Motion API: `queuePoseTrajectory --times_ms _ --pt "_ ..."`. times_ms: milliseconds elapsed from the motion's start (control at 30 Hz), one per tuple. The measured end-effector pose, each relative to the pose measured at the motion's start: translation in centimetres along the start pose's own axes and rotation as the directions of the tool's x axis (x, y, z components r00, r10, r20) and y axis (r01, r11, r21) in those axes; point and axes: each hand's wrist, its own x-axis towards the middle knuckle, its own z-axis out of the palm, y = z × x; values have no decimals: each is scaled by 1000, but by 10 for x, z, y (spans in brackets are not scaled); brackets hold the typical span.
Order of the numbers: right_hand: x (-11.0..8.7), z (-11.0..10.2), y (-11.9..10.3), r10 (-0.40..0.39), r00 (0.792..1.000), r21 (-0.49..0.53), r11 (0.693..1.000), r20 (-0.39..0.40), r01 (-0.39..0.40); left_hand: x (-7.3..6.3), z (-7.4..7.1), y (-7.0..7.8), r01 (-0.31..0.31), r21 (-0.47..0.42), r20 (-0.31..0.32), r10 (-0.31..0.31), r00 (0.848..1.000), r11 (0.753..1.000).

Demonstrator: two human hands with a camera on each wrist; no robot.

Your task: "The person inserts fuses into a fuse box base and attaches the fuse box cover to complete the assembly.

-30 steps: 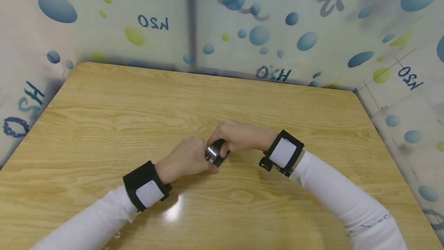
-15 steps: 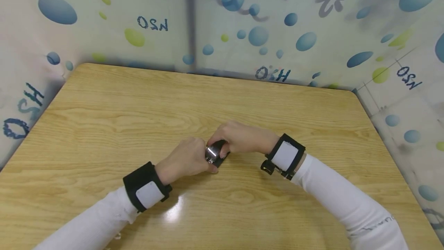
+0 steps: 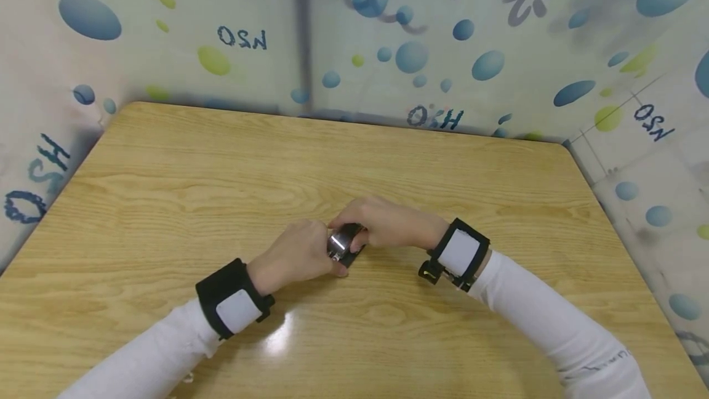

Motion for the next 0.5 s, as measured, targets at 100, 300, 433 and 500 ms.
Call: queuePoseTrajectory --times_ms 100,300,433,500 --pt "-1 2 0 6 1000 -22 1000 -21 -7 -1 -1 0 1 17 -1 -1 1000 1000" --pt "-2 5 0 23 999 -30 999 -22 -23 -2 -1 -2 -2 29 -2 2 1000 1000" --pt "-2 6 0 16 1000 -34 999 -25 -17 -3 -1 -2 -7 19 6 7 1000 1000" --pt "-3 7 1 8 1000 -45 999 -24 -9 -4 -1 -3 -11 15 6 11 1000 1000"
